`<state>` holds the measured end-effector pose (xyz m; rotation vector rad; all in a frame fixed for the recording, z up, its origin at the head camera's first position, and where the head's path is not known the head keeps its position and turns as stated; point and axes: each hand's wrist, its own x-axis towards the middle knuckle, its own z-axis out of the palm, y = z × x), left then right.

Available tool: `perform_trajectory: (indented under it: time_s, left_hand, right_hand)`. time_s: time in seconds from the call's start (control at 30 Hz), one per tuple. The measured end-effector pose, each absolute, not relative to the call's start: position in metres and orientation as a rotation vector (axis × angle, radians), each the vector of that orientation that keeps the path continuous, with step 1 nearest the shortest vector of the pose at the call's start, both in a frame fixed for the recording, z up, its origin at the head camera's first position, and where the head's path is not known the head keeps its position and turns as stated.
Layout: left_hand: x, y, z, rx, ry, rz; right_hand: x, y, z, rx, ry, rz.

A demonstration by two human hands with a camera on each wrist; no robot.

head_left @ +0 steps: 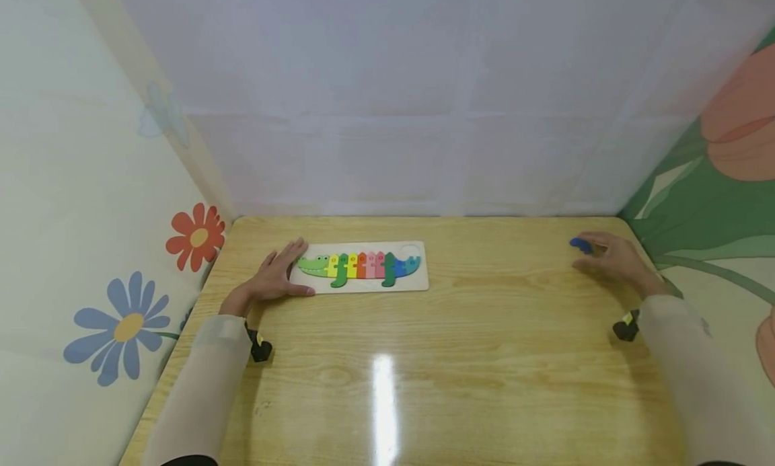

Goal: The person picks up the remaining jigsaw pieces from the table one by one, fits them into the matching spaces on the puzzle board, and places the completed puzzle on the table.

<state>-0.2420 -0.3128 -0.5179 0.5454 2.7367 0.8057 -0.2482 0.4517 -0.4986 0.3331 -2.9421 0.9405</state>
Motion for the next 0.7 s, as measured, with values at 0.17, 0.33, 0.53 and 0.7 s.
perform_trajectory:
  time_s: [0.17, 0.33, 0.53, 0.7]
  left_hand:
    - [-0.239, -0.312, -0.514, 0.560, 2.726, 0.832]
    - [-0.237, -0.309, -0.509, 0.540, 2.719, 0.809]
    - [-0.238, -0.307, -0.505, 0.508, 2.715, 0.788]
    - [-0.239, -0.308, -0.507, 0.498, 2.720, 0.768]
  right_hand:
    - [-0.248, 0.451, -0.503, 0.358, -2.888, 0.917]
    - [-0.248, 0.447, -0.504, 0.380, -2.861, 0.943]
    - [-0.249, 0.444, -0.505, 0.358, -2.870, 1.004]
    - [-0.249, 0.444, -0.505, 0.319, -2.909, 1.028]
